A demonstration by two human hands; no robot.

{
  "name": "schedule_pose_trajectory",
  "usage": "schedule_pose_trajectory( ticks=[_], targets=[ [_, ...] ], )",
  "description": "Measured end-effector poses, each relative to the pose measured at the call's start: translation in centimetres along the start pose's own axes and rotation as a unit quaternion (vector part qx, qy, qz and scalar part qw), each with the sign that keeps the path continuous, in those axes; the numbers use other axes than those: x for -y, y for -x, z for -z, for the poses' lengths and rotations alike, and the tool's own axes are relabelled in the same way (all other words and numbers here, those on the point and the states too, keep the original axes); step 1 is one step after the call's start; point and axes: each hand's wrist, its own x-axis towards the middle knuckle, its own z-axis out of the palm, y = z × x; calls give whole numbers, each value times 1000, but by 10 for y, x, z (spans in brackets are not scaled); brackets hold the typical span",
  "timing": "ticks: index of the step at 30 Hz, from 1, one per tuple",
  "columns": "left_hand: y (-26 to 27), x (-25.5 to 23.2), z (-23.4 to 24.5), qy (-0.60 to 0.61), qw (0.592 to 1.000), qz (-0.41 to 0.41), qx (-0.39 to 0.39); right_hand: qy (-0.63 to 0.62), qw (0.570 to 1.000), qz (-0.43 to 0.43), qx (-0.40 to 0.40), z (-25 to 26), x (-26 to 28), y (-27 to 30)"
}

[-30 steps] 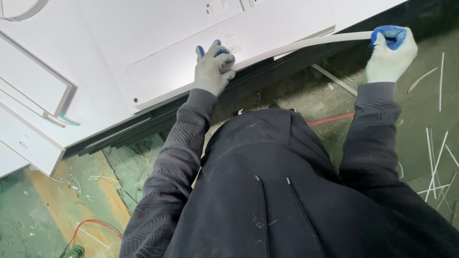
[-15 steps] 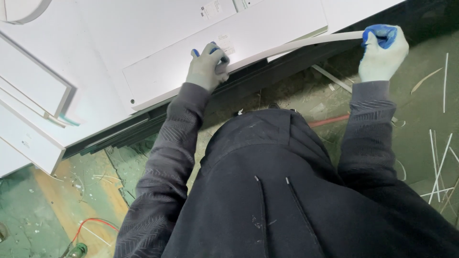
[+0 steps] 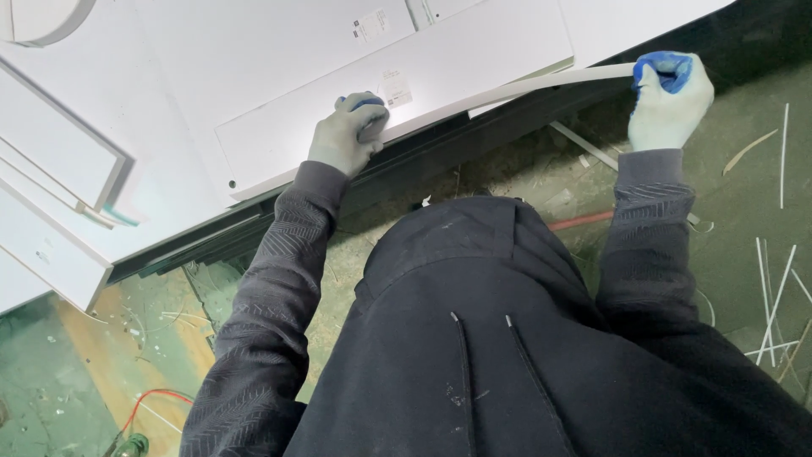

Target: Applying adhesive and edge banding strips to the edges of wooden furniture panels.

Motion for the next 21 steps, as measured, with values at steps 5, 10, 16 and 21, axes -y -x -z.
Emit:
schedule_pose_trajectory(
  ticks=[5, 10, 16, 21],
  targets=[
    [7, 26, -25, -26, 998, -36, -34, 6, 999, 44, 0, 2, -7, 2],
    [5, 0, -1, 20, 999, 11, 39, 11, 1000, 11, 4, 7, -1, 4],
    [-26, -16, -42, -120, 987, -103, -5, 11, 1000, 8, 13, 10, 0, 7],
    [-30, -13, -48, -55, 987, -123, -82, 18, 1000, -16, 14, 12, 4, 2]
  ],
)
